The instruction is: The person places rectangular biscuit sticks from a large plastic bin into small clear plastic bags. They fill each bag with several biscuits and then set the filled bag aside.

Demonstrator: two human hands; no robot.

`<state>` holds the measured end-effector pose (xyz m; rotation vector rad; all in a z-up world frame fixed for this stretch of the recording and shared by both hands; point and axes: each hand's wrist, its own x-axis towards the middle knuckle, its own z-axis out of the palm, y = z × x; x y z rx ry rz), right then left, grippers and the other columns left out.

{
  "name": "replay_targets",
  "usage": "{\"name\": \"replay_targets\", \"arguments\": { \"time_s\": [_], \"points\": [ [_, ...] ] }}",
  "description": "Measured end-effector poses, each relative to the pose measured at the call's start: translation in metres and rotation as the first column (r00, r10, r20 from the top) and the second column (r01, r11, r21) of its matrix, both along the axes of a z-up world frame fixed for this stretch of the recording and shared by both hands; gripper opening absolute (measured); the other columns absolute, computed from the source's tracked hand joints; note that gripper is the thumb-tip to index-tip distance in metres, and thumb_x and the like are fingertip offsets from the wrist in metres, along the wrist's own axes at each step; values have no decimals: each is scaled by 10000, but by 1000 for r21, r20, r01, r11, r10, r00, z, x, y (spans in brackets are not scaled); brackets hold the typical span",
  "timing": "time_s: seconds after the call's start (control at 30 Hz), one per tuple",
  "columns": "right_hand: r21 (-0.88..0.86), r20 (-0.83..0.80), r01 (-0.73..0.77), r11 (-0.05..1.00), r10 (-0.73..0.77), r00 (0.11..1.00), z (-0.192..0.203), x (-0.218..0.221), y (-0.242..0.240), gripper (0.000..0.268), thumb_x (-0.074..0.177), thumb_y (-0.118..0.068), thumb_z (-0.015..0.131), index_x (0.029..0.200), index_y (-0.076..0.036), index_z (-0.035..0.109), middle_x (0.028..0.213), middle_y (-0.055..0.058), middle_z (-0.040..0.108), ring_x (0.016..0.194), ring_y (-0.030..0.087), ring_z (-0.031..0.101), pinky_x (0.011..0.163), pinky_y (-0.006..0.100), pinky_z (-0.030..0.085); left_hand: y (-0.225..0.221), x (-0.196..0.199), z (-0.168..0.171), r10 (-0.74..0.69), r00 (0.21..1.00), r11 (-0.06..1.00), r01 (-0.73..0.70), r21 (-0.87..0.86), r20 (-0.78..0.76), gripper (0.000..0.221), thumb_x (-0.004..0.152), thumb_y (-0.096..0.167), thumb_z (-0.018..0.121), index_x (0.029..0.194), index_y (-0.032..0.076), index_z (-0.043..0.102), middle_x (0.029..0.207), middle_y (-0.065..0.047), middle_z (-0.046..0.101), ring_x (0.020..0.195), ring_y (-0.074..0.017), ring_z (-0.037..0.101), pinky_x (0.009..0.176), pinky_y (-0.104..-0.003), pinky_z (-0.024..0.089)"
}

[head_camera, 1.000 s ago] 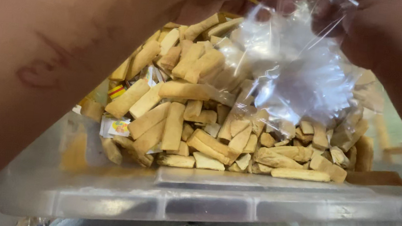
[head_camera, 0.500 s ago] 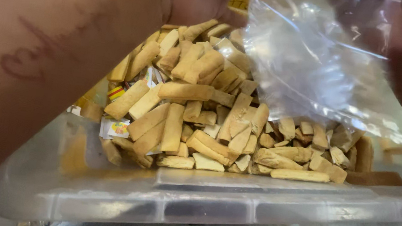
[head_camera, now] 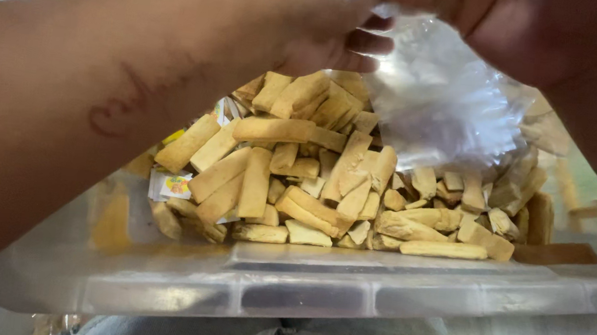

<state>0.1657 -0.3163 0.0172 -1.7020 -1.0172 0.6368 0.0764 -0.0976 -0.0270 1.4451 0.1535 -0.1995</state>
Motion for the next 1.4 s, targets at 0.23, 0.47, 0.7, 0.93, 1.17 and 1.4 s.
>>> {"name": "replay_targets", "arguments": {
  "time_s": [0.23, 0.47, 0.7, 0.93, 1.17, 1.4],
  "points": [
    [-8, -279, -336, 942, 320, 905, 22, -26, 11, 802, 1053, -627, 415, 1637, -105, 248, 1629, 175, 431, 1195, 387, 658, 1010, 595, 481, 3, -34, 22, 137, 985, 966, -157, -204, -109, 358, 993, 343, 537, 1161, 27, 535, 1083, -136, 603, 1018, -275, 627, 942, -470, 586],
    [-545, 555, 101, 833, 268, 788, 31, -95, 18, 884, 974, -484, 631, 1544, 67, 240, 1523, 328, 380, 1346, 403, 521, 1044, 509, 419, -14, -91, 56, 218, 964, 904, -259, -341, -155, 441, 994, 348, 520, 1244, -12, 467, 1221, -202, 544, 1166, -331, 540, 1000, -520, 512],
    [-802, 394, 162, 575, 306, 867, 28, -144, 54, 406, 884, -251, 695, 1234, -55, 630, 1076, 160, 727, 967, 282, 695, 892, 413, 590, -57, -98, 58, 213, 905, 662, -411, -627, -368, 333, 985, 190, 448, 1243, 0, 536, 1150, -185, 660, 993, -298, 688, 899, -473, 587],
    [-860, 453, 286, 422, 376, 808, 27, -144, 56, 530, 930, -303, 676, 1380, -78, 509, 1043, 194, 720, 959, 296, 710, 945, 409, 552, -26, -78, 38, 281, 919, 673, -395, -625, -278, 304, 1015, 247, 506, 1134, -32, 519, 1005, -173, 621, 953, -299, 665, 948, -464, 611],
    [-593, 624, 107, 798, 372, 687, 19, -148, 57, 569, 809, -219, 705, 1297, -16, 492, 1021, 240, 707, 956, 391, 694, 874, 482, 546, -24, -77, 45, 308, 916, 645, -401, -651, -258, 266, 1012, 218, 487, 1116, -15, 560, 1058, -199, 658, 999, -332, 678, 963, -516, 575],
    [-563, 604, 90, 822, 334, 724, 20, -162, 71, 497, 895, -317, 742, 1285, -48, 593, 1133, 220, 700, 968, 375, 706, 827, 460, 581, -35, -87, 34, 303, 887, 653, -460, -602, -348, 223, 991, 175, 525, 1124, 9, 592, 1076, -183, 690, 982, -312, 695, 929, -486, 570]
  ]
}}
